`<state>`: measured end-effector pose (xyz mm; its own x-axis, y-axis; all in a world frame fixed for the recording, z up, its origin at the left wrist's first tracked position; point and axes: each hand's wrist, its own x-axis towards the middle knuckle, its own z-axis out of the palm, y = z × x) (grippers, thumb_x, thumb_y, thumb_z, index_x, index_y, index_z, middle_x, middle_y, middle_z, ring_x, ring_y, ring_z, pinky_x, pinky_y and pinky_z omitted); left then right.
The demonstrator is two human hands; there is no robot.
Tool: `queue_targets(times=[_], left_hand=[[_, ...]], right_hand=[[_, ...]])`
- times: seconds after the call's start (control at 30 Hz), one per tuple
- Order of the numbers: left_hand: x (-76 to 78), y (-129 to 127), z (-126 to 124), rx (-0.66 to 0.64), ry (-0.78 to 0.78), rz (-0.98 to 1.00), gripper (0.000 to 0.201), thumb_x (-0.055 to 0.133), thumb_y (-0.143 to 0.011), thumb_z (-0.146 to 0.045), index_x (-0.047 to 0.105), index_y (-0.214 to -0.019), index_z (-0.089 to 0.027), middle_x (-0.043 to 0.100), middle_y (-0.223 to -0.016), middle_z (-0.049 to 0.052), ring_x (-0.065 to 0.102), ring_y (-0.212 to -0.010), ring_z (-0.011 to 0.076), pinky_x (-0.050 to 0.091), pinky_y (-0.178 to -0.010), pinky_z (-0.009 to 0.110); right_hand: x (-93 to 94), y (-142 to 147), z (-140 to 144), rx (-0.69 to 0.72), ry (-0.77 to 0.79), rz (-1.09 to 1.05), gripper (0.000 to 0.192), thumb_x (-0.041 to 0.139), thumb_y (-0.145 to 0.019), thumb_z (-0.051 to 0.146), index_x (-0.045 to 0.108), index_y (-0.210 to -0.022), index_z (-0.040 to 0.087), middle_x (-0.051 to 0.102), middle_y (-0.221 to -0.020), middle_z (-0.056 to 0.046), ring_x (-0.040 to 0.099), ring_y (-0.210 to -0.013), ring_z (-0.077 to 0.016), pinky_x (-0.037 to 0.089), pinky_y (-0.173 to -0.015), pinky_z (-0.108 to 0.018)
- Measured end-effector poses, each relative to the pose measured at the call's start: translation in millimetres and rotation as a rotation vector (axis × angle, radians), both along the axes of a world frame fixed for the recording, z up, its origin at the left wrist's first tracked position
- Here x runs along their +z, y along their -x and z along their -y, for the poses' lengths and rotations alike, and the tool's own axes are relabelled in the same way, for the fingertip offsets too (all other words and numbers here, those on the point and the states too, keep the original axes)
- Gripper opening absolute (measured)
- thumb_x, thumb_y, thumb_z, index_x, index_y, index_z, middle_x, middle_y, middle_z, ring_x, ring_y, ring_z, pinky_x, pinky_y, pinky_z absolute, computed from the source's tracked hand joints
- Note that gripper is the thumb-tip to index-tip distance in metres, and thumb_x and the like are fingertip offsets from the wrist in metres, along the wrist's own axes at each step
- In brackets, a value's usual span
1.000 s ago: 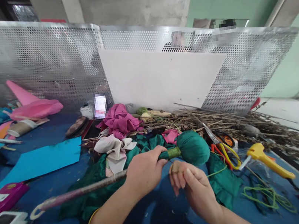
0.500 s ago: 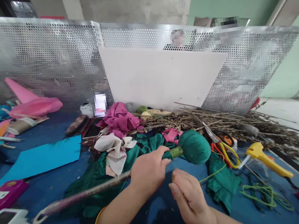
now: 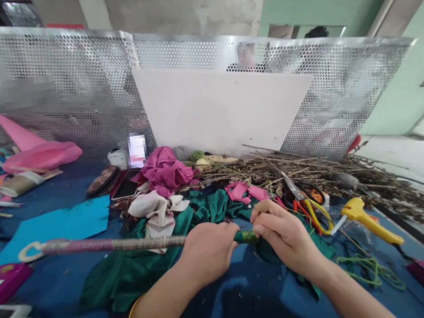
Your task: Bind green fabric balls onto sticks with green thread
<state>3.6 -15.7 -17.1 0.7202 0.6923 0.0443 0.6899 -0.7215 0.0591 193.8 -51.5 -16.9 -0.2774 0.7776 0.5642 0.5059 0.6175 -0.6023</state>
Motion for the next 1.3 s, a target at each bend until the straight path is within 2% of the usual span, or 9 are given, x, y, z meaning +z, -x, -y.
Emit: queue_targets(times=[0.17,0.27,0.4,0.57,0.7,0.83,1.0,1.2,1.3], left_hand=[[-1.3,0,4,-0.165,-0.049,-0.063,0.01,0.051,-0.088,-0.023,0.057,-0.096,-0.02,0.068,-0.082,0.003,0.067,-0.073,0.0254,0.05,-0.057,0.033],[1.5,0,5,-0.233,-0.059,-0.068,0.011,0.052,-0.089,-0.026,0.057,-0.097,-0.021,0.067,-0.082,0.003,0.066,-0.071,0.0243,0.048,-0.055,0.032],[5.3,2,6,-0.311,-0.054,-0.033,0.013,0.053,-0.09,-0.03,0.056,-0.1,-0.022,0.067,-0.082,0.001,0.065,-0.072,0.0233,0.047,-0.055,0.032],[7.9,5,5,-0.301,-0.055,0.005,0.018,0.054,-0.09,-0.031,0.055,-0.106,-0.023,0.067,-0.084,0.001,0.065,-0.072,0.0216,0.044,-0.055,0.029],[10.6,7,2,-0.265,-0.018,0.048,0.018,0.055,-0.09,-0.031,0.054,-0.107,-0.025,0.069,-0.087,-0.001,0.067,-0.076,0.0219,0.044,-0.058,0.029],[15.8,14,-2,-0.242,0.061,0.137,0.023,0.057,-0.087,-0.028,0.054,-0.11,-0.027,0.07,-0.095,-0.003,0.068,-0.083,0.0205,0.043,-0.062,0.028],[19.3,17,-2,-0.222,0.145,0.155,0.02,0.058,-0.087,-0.028,0.059,-0.107,-0.028,0.072,-0.094,-0.004,0.068,-0.084,0.0187,0.041,-0.064,0.025],[21.4,13,2,-0.244,0.189,0.142,0.023,0.06,-0.085,-0.026,0.061,-0.108,-0.029,0.073,-0.096,-0.004,0.068,-0.086,0.0191,0.042,-0.065,0.024],[25.5,14,2,-0.231,0.193,0.152,0.023,0.059,-0.085,-0.026,0.059,-0.108,-0.028,0.072,-0.098,-0.004,0.068,-0.086,0.0201,0.042,-0.065,0.025]], right_hand=[[-5.2,-16,-16,0.01,0.118,-0.02,0.029,0.047,-0.095,0.025,0.051,-0.068,0.019,0.052,-0.081,-0.003,0.051,-0.074,-0.0147,0.04,-0.068,-0.026],[-9.8,-23,-26,0.079,0.212,-0.085,0.033,0.05,-0.094,0.028,0.053,-0.063,0.019,0.051,-0.077,-0.003,0.05,-0.075,-0.0156,0.04,-0.071,-0.027],[-20.8,-32,-38,0.206,0.428,-0.216,0.036,0.058,-0.09,0.036,0.058,-0.059,0.017,0.053,-0.075,-0.002,0.049,-0.078,-0.0157,0.038,-0.076,-0.027],[-51.0,-34,-53,0.304,0.605,-0.336,0.045,0.061,-0.084,0.052,0.06,-0.058,0.015,0.054,-0.074,-0.002,0.041,-0.057,-0.0097,0.031,-0.051,-0.023],[-67.9,-28,-59,0.334,0.689,-0.486,0.05,0.062,-0.08,0.059,0.057,-0.057,0.015,0.053,-0.071,-0.002,0.034,-0.051,-0.0075,0.023,-0.044,-0.022],[-67.5,-24,-58,0.35,0.747,-0.62,0.05,0.065,-0.076,0.061,0.056,-0.059,0.015,0.051,-0.071,-0.001,0.032,-0.044,-0.005,0.025,-0.04,-0.021],[-64.7,-23,-54,0.339,0.754,-0.732,0.053,0.065,-0.071,0.066,0.05,-0.06,0.017,0.05,-0.074,0.001,0.03,-0.043,-0.0038,0.029,-0.039,-0.02],[-82.7,-9,-55,0.274,0.762,-0.641,0.049,0.052,-0.083,0.065,0.056,-0.072,0.017,0.037,-0.05,0.008,0.016,-0.035,-0.0036,0.018,-0.031,-0.019],[-92.0,-3,-59,0.218,0.681,-0.525,0.052,0.045,-0.088,0.063,0.056,-0.072,0.015,0.04,-0.049,0.008,0.023,-0.033,-0.0036,0.024,-0.031,-0.019]])
